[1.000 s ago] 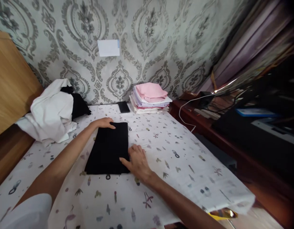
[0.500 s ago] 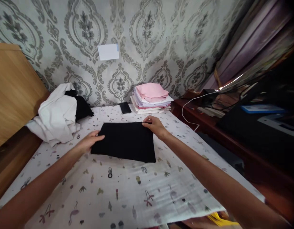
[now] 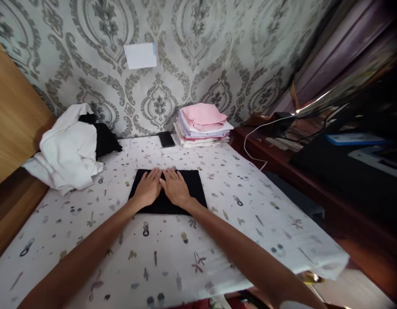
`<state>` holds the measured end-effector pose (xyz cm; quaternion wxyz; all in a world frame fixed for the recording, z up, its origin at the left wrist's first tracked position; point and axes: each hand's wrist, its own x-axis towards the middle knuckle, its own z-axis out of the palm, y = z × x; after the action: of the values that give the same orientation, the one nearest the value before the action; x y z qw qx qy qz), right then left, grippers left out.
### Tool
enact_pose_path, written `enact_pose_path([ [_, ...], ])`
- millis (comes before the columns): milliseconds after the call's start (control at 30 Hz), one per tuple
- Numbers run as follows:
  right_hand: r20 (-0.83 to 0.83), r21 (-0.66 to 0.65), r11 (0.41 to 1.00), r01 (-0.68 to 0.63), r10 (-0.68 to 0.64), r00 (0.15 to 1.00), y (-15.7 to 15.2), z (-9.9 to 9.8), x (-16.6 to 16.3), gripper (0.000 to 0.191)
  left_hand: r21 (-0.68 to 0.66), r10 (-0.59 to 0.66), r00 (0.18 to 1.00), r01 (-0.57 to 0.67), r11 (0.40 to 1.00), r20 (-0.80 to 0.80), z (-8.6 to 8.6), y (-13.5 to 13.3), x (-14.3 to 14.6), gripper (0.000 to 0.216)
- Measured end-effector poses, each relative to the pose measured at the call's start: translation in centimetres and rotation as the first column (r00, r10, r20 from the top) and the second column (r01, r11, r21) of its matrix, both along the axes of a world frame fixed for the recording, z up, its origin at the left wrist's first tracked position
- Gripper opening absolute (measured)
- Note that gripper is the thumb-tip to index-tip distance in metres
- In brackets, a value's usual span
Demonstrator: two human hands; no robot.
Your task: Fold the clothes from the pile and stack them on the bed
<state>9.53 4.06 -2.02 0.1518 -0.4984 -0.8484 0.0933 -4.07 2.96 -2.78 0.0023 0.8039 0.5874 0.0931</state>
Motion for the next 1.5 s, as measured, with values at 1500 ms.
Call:
enact_pose_path([
  [1500, -0.583, -0.367, 0.898, 0.244, -0.426, 0.691, 3.4, -1.3, 11.0, 0.026, -0.385, 0.426, 0.318, -0.184, 0.904, 0.847, 2.1, 0.9, -7.9, 0.035],
])
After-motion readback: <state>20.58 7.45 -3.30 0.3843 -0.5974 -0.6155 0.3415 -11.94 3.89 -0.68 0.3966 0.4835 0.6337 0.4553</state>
